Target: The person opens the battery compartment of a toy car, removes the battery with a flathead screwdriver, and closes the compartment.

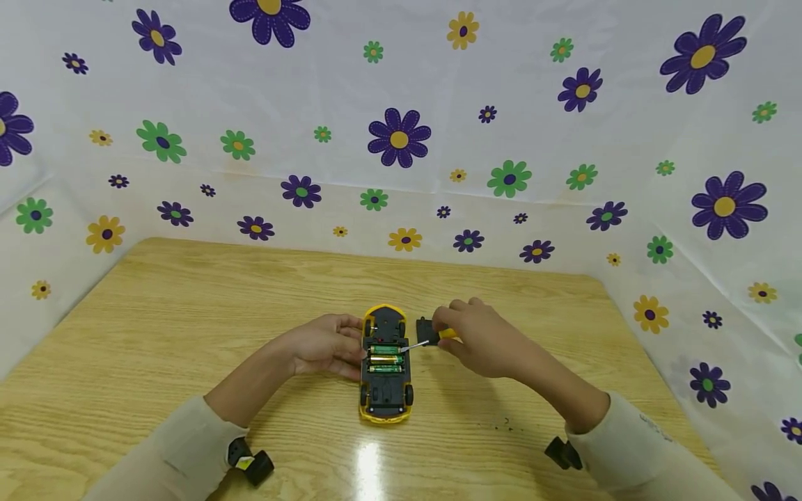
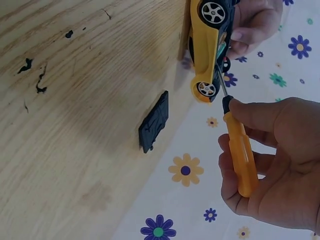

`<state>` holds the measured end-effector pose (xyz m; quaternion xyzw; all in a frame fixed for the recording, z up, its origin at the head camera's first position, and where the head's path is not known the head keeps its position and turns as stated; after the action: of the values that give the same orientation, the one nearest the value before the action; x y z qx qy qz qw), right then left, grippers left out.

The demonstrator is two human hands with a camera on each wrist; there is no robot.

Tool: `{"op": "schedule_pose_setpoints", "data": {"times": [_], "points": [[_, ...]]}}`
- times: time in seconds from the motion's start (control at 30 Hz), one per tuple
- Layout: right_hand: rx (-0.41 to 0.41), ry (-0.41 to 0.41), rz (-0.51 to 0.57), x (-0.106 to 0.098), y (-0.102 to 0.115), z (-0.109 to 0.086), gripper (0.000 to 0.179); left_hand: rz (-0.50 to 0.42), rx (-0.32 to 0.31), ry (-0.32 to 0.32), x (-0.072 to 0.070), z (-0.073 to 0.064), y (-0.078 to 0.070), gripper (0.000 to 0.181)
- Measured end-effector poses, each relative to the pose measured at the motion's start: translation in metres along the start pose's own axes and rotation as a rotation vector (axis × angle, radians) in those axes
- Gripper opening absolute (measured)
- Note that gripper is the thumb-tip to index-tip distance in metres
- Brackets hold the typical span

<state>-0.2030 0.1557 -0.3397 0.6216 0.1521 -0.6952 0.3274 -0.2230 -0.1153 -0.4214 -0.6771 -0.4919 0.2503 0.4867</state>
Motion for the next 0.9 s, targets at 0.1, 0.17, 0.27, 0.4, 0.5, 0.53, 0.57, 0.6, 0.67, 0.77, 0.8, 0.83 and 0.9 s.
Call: {"op": "schedule_pose_setpoints", "data": {"times": [0.1, 0.17, 0.27, 0.4, 0.5, 0.53, 0.57, 0.6, 0.67, 0.77, 0.8, 0.83, 0.9], "points": [[-0.016, 0.005, -0.059, -0.003, 0.006, 0.001, 0.017, 0.001, -0.002, -0.003, 0.0, 0.0, -0.001, 0.073], [-0.019, 0.011, -0.104, -0.005, 0.009, 0.003, 0.017, 0.002, -0.003, -0.006, 0.001, 0.0, -0.001, 0.074], [-0.014, 0.025, -0.16, -0.008, 0.015, 0.006, 0.016, 0.001, -0.005, -0.008, 0.001, 0.0, -0.001, 0.074], [0.003, 0.046, -0.225, -0.011, 0.021, 0.009, 0.016, -0.001, -0.005, -0.01, 0.001, 0.0, -0.002, 0.073], [0.017, 0.055, -0.257, -0.012, 0.024, 0.011, 0.017, 0.0, -0.005, -0.008, 0.002, -0.001, -0.002, 0.074], [0.019, 0.054, -0.265, -0.012, 0.025, 0.011, 0.016, 0.001, -0.005, -0.008, 0.002, -0.001, -0.002, 0.074], [0.02, 0.054, -0.271, -0.012, 0.025, 0.011, 0.016, 0.002, -0.005, -0.007, 0.002, -0.001, -0.002, 0.074], [0.02, 0.053, -0.276, -0.011, 0.026, 0.011, 0.016, 0.002, -0.004, -0.006, 0.002, -0.001, -0.002, 0.074], [0.014, 0.045, -0.286, -0.011, 0.027, 0.012, 0.016, 0.002, -0.003, -0.005, 0.002, -0.001, -0.002, 0.074], [-0.009, 0.026, -0.306, -0.01, 0.03, 0.013, 0.016, -0.002, -0.004, -0.006, 0.001, -0.001, -0.002, 0.072], [-0.016, 0.018, -0.313, -0.01, 0.03, 0.013, 0.016, -0.003, -0.002, -0.005, 0.001, -0.001, -0.002, 0.072], [-0.023, 0.009, -0.32, -0.01, 0.031, 0.013, 0.015, -0.004, -0.001, -0.005, 0.001, -0.001, -0.002, 0.071], [-0.031, -0.004, -0.332, -0.009, 0.032, 0.014, 0.014, -0.004, 0.0, -0.002, 0.001, -0.002, -0.001, 0.07]]}}
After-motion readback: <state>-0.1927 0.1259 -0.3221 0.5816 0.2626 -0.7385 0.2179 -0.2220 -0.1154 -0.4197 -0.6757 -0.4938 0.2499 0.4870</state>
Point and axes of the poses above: each hand's wrist, its own z-axis towards the middle knuckle, its own x-axis out of the palm, y = z × x, the point moved 2 cm from there along z, towards the middle knuckle, and after that the axes turned 9 degrees about -y, right-handed, at the moved point
